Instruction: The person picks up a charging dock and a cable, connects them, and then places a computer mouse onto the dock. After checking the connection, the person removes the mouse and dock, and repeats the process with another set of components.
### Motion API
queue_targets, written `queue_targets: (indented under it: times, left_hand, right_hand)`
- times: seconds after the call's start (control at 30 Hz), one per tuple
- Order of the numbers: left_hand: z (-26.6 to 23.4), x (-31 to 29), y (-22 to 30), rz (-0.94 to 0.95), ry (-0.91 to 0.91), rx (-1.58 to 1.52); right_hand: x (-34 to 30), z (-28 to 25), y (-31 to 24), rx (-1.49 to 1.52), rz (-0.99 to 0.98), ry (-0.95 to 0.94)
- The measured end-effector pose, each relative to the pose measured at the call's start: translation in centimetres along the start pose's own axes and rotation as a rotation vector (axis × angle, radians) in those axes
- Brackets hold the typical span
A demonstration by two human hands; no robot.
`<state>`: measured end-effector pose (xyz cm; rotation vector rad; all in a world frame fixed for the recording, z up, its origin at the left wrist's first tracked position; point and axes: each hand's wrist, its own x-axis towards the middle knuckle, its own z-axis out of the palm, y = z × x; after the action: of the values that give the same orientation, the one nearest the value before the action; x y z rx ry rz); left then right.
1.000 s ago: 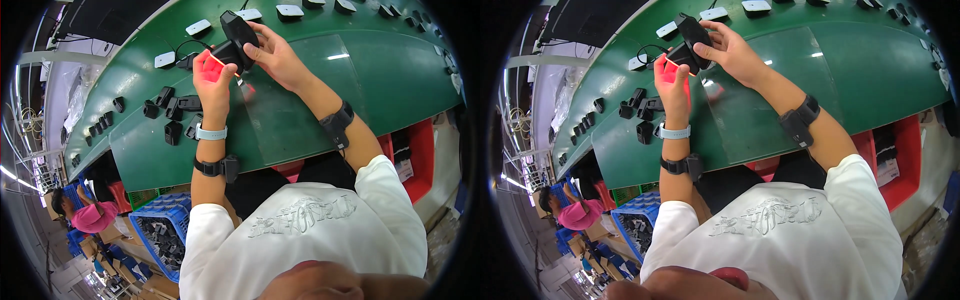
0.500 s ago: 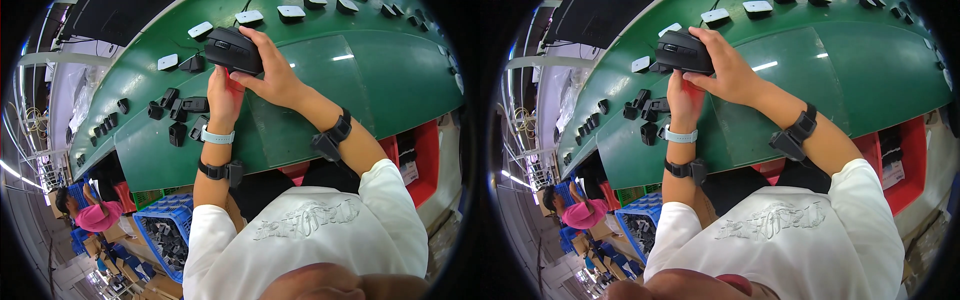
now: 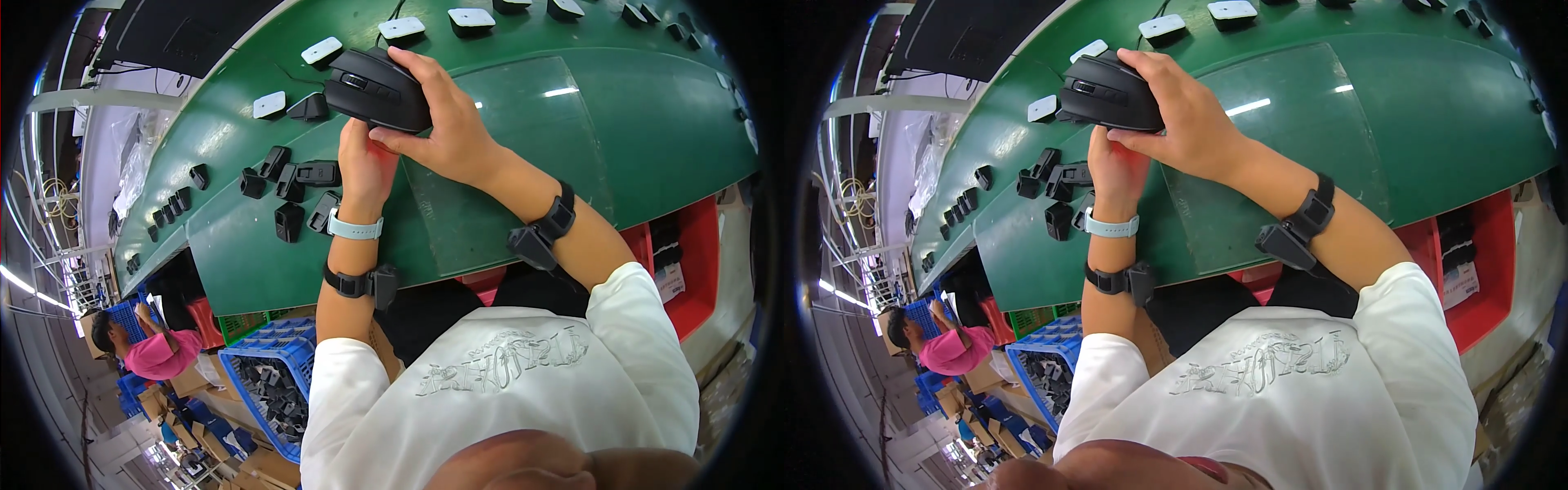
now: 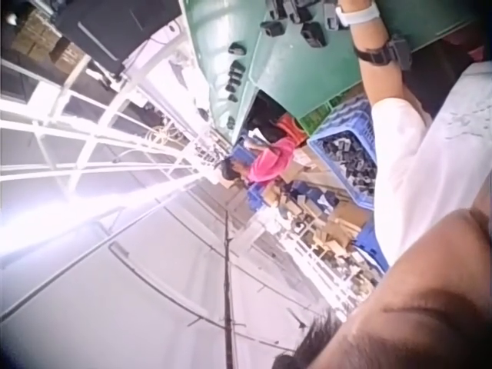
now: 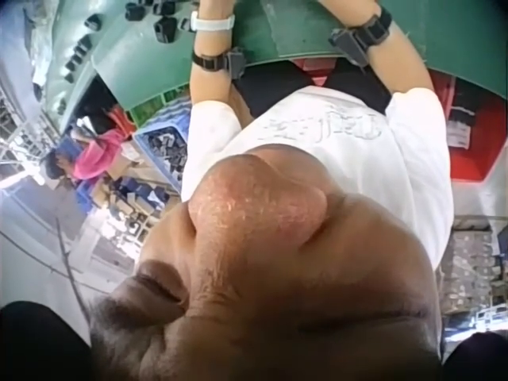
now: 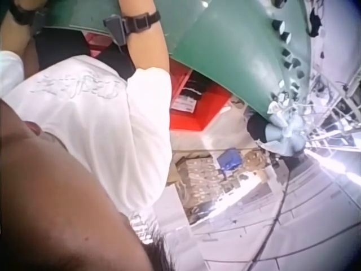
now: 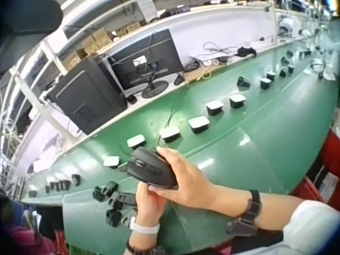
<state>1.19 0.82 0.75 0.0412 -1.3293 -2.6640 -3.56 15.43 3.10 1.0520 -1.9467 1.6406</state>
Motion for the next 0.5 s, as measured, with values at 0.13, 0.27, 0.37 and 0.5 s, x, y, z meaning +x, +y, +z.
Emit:
queue_targets:
  times: [0.13,0.27,0.37,0.5]
  left_hand:
    - [0.13,0.08,0.30,0.054,-0.009,-0.044]
    - [-0.16,0.07,0.25,0.057,0.016,-0.024]
    - [-0.23,0.02,0.24,0.058,0.032,-0.014]
    - [-0.18,-0.09,0.24,0.068,0.035,0.038]
  right_hand:
    - [0.00,0.31,0.11,-0.007,-0.055,-0.008]
    - [-0.09,0.29,0.01,-0.017,-0.052,0.001]
    - [-0.17,0.50,0.11,-0.016,-0.041,0.008]
    - [-0.71,0.70,0.27,-0.104,-0.034,0.027]
